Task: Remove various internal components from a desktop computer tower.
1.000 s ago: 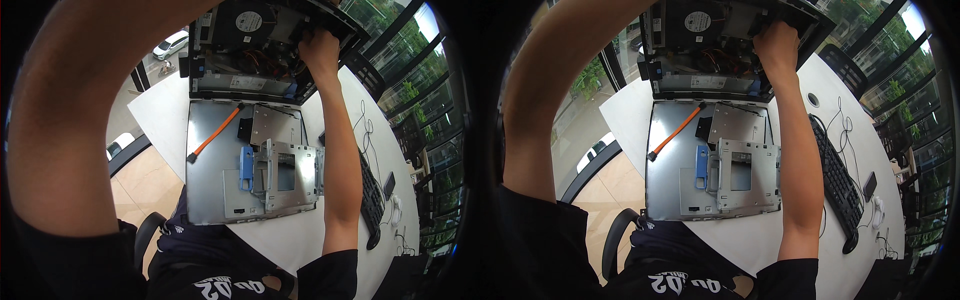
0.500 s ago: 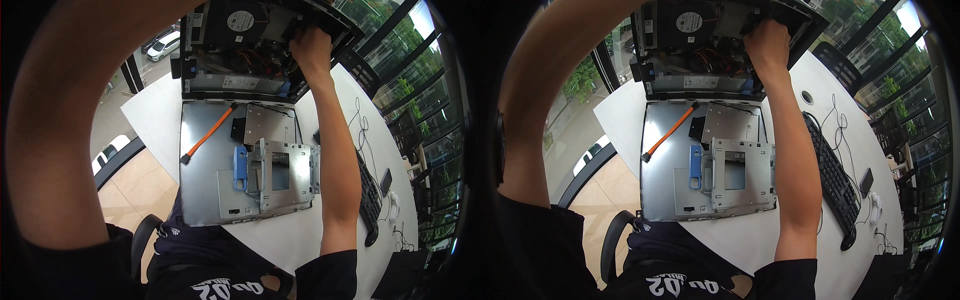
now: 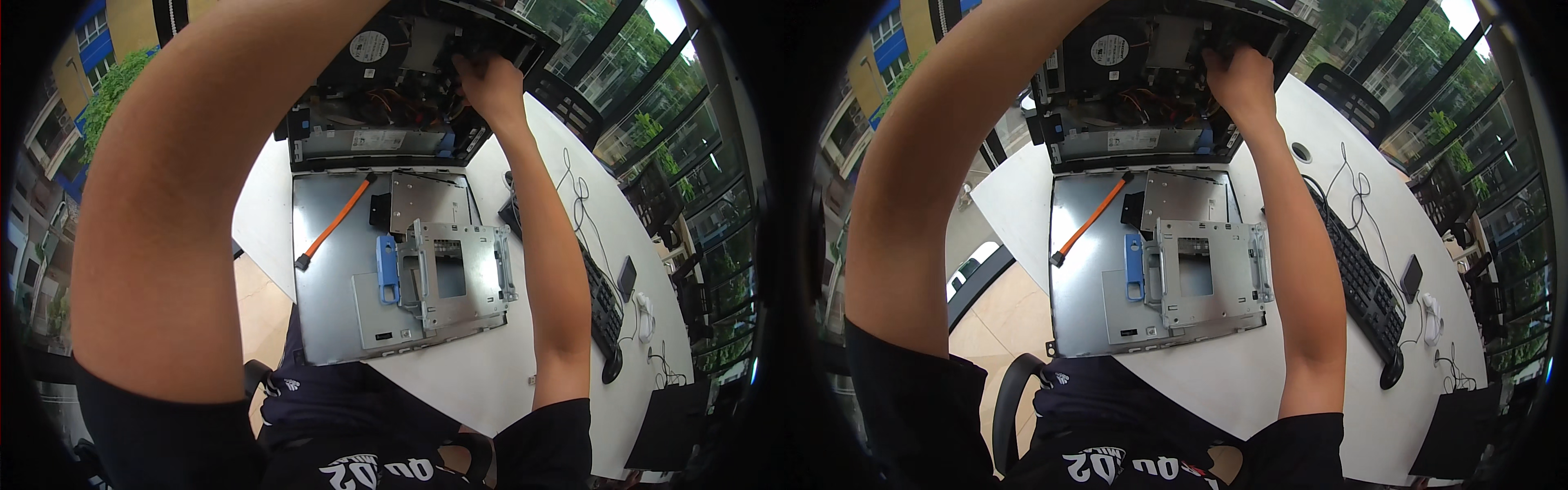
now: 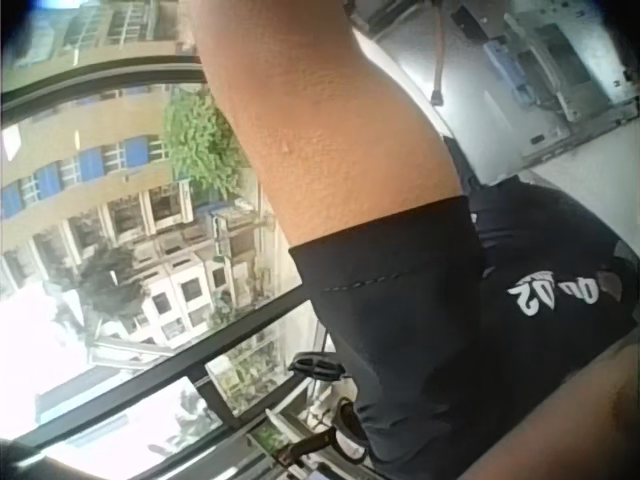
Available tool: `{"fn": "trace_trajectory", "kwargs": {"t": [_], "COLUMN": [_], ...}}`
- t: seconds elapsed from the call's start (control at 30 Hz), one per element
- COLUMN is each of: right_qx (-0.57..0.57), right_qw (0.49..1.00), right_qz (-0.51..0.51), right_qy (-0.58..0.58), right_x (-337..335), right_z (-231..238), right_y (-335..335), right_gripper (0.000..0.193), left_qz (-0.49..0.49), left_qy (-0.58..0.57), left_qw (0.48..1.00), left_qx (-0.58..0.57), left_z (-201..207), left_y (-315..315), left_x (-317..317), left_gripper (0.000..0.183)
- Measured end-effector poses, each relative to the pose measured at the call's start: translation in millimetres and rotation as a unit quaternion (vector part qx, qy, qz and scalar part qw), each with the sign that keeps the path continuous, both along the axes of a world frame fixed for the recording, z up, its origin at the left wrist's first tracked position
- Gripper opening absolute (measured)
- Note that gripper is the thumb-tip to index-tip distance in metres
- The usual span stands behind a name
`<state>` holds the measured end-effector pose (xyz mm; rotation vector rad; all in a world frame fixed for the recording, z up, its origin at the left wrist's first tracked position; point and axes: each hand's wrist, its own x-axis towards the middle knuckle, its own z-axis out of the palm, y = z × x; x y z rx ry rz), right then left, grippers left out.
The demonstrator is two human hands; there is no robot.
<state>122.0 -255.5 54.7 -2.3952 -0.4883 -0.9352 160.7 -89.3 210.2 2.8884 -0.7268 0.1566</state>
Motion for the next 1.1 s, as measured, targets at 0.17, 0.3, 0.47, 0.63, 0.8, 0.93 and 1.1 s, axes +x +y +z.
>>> {"fn": "trace_trajectory", "kwargs": {"t": [0.17, 0.3, 0.47, 0.63, 0.8, 0.93, 1.1], "right_qx": [0.023, 0.005, -0.012, 0.064, -0.105, -0.193, -0.203], "right_qw": [0.999, 0.993, 0.975, 0.964, 0.943, 0.894, 0.89], "right_qz": [-0.005, 0.03, 0.045, 0.124, 0.243, 0.227, 0.226], "right_qy": [0.047, 0.112, 0.216, 0.226, -0.2, -0.335, -0.34], "right_x": [-43, -94, -144, -154, -171, -193, -195], "right_z": [-7, -18, -21, -27, -20, -17, -20], "right_y": [-20, -34, -36, -29, -16, -12, -9], "right_gripper": [0.025, 0.018, 0.018, 0.019, 0.02, 0.028, 0.025], "left_qz": [-0.018, -0.017, -0.012, -0.015, -0.018, -0.017, -0.02], "left_qy": [-0.004, -0.004, -0.001, 0.0, -0.002, -0.001, -0.003], "left_qw": [1.0, 1.0, 1.0, 1.0, 1.0, 1.0, 1.0], "left_qx": [0.006, 0.003, -0.001, -0.003, 0.0, 0.003, 0.0], "left_z": [3, 4, 5, 7, 7, 4, 6], "left_y": [-2, 0, 5, 2, 3, 8, 9], "left_x": [3, 3, 4, 2, 1, 3, 3], "left_gripper": [0.079, 0.079, 0.078, 0.078, 0.078, 0.077, 0.077]}}
